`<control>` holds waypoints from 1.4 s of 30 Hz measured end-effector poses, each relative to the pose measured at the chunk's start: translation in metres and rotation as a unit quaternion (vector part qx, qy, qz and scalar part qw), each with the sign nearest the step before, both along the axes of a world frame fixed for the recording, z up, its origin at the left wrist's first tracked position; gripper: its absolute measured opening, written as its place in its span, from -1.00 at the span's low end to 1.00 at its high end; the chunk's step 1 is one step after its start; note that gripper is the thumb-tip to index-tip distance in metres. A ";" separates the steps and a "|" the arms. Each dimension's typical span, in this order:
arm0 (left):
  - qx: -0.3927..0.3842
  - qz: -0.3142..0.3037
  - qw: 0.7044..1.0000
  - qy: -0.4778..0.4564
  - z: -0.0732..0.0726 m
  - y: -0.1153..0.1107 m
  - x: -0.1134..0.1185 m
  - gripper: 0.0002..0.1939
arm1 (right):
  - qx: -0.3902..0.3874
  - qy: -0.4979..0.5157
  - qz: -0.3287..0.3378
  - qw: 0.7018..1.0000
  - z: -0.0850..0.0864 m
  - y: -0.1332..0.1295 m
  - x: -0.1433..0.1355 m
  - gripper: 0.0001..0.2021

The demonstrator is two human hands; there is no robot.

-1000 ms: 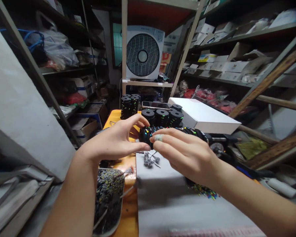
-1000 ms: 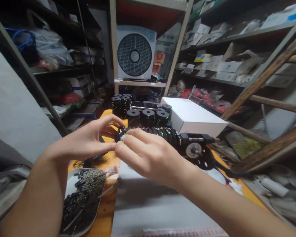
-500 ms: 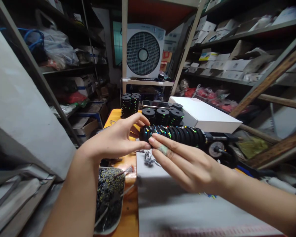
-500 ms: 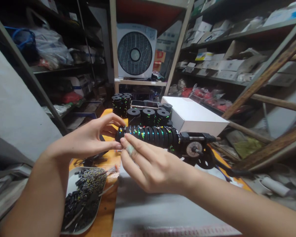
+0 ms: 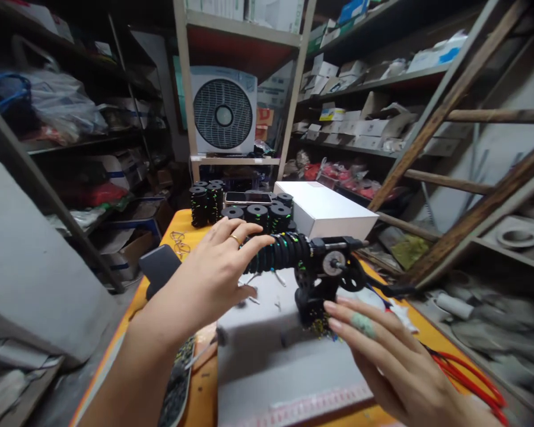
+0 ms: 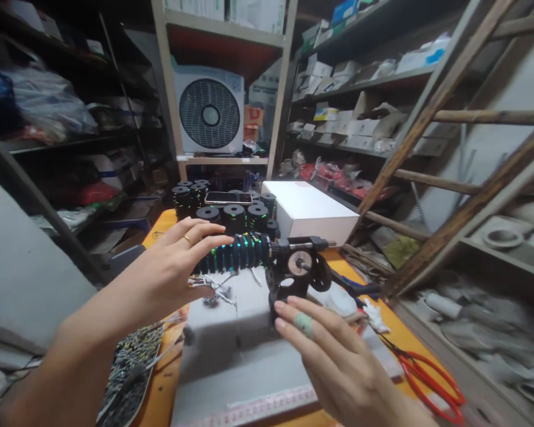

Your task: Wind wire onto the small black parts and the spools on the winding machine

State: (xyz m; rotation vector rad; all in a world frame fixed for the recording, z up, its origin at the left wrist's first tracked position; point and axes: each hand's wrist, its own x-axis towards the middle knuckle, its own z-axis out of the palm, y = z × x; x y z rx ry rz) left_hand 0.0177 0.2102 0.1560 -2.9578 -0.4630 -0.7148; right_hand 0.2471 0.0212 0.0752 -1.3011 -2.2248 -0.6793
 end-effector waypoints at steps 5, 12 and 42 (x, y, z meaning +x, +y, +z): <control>0.108 0.055 0.993 0.003 -0.010 0.001 0.016 -0.40 | -0.026 0.068 -0.105 0.992 -0.026 -0.020 0.022 -0.58; 0.069 0.040 0.997 -0.012 -0.009 0.006 0.015 -0.46 | -0.072 0.143 -0.172 0.972 -0.044 -0.029 0.033 -0.72; -0.186 -0.009 0.981 0.059 0.032 0.016 0.025 -0.62 | -0.188 0.206 -0.124 0.952 -0.072 0.039 -0.010 -0.84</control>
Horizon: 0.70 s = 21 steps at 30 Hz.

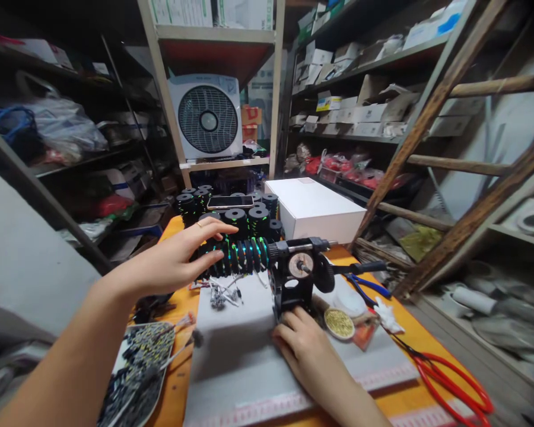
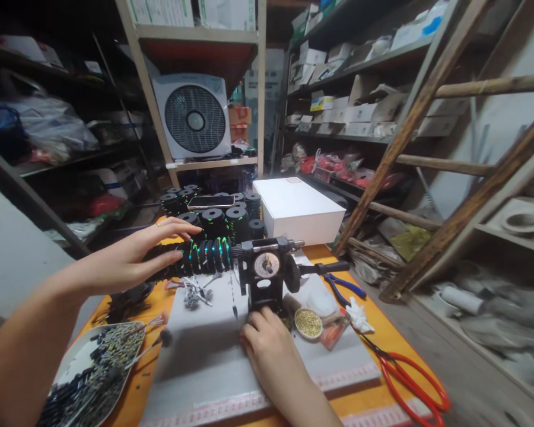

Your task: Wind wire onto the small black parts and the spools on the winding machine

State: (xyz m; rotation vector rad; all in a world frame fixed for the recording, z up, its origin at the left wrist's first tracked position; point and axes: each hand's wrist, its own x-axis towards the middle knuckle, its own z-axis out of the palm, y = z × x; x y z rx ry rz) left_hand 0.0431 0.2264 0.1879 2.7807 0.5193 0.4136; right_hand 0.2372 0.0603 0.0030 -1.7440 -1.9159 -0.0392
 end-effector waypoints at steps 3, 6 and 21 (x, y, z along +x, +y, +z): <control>0.084 -0.013 0.996 -0.021 -0.005 -0.018 0.005 -0.59 | 0.002 -0.004 0.003 1.000 0.000 0.000 -0.003 -0.84; 0.138 -0.010 0.990 0.006 -0.012 -0.032 0.006 -0.47 | 0.007 0.003 0.000 1.000 0.001 -0.005 -0.004 -0.85; 0.365 0.030 0.930 -0.016 -0.050 -0.019 0.020 -0.44 | 0.074 0.159 0.010 0.984 0.009 -0.033 0.011 -0.90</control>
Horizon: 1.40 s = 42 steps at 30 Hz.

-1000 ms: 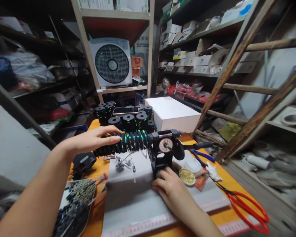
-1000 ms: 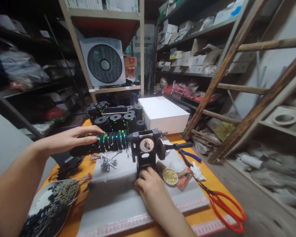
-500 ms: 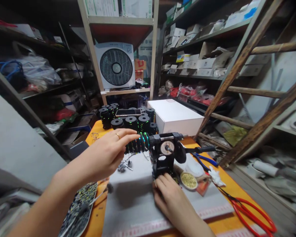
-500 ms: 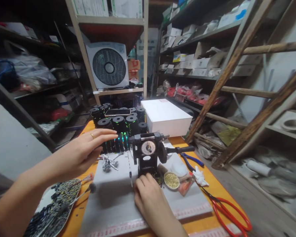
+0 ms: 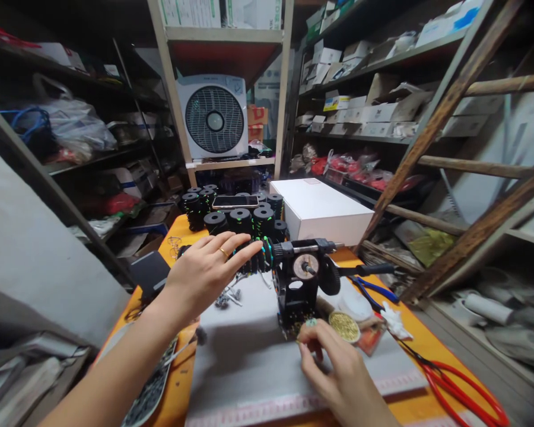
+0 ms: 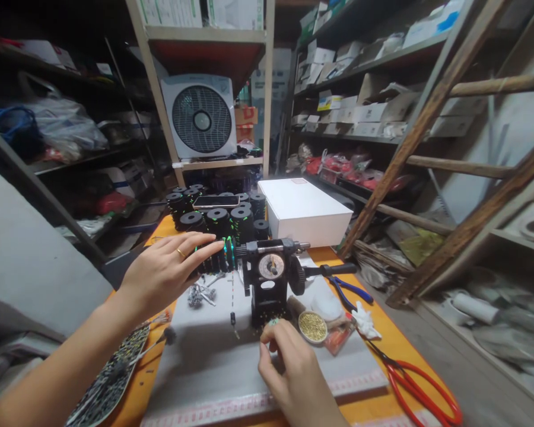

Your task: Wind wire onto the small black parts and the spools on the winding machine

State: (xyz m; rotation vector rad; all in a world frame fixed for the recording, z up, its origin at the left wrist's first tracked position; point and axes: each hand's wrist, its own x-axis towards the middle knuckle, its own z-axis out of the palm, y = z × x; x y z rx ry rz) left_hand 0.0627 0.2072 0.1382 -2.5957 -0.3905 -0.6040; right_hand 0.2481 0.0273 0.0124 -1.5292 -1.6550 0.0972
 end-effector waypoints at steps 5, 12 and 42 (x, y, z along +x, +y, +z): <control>-0.178 0.036 0.982 0.043 0.028 0.003 0.002 -0.32 | 0.025 0.007 -0.004 1.000 0.000 -0.004 0.004 -0.89; -0.447 0.006 0.885 0.131 0.057 0.032 0.006 -0.21 | 0.056 -0.008 -0.008 0.998 -0.002 -0.010 0.008 -0.83; -0.200 0.016 0.979 -0.043 0.020 0.012 -0.018 -0.49 | 0.145 -0.003 -0.007 0.989 0.062 0.014 0.008 -0.82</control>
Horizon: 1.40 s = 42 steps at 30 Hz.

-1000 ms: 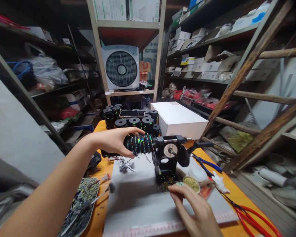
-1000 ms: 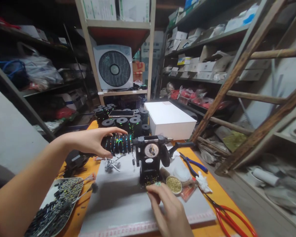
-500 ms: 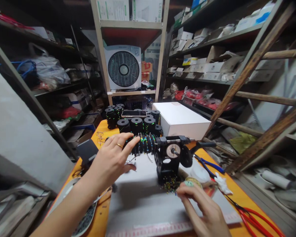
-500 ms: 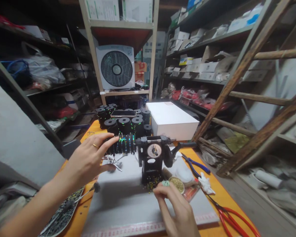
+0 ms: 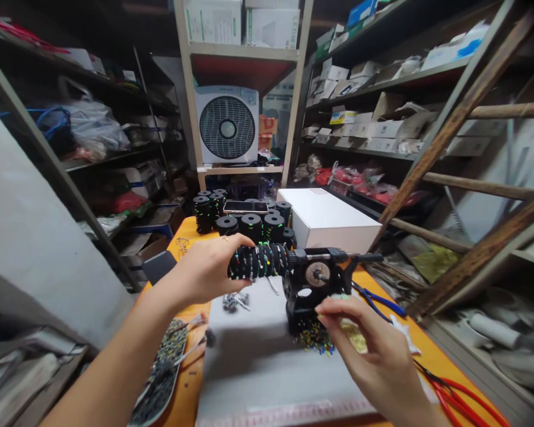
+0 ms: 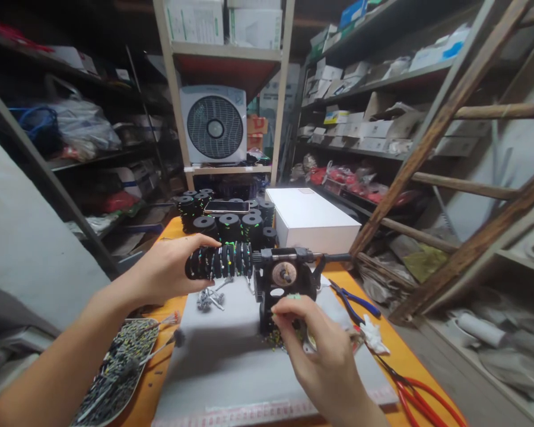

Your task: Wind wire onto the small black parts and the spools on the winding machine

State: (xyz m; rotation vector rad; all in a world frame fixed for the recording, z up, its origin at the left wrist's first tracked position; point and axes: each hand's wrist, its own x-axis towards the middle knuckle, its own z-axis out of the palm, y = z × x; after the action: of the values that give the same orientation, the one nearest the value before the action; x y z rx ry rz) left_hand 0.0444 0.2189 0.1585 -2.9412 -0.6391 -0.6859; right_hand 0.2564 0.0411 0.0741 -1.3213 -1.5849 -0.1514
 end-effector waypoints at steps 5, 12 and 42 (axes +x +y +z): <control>0.051 -0.035 0.998 -0.004 0.008 -0.003 -0.003 -0.54 | 0.047 -0.023 0.044 0.998 0.038 0.022 -0.011 -0.80; 0.157 0.035 0.982 -0.098 -0.035 -0.022 -0.004 -0.55 | 0.070 0.005 0.043 0.997 0.054 0.035 -0.011 -0.82; -0.048 0.043 0.996 -0.060 -0.003 -0.015 -0.003 -0.64 | 0.065 -0.196 0.071 0.976 0.075 0.088 -0.041 -0.85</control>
State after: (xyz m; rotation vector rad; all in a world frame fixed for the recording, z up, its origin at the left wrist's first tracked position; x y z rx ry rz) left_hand 0.0419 0.2039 0.1553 -2.9546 -0.8258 -0.8503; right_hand 0.2150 0.1292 0.1492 -1.1167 -1.9586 -0.4408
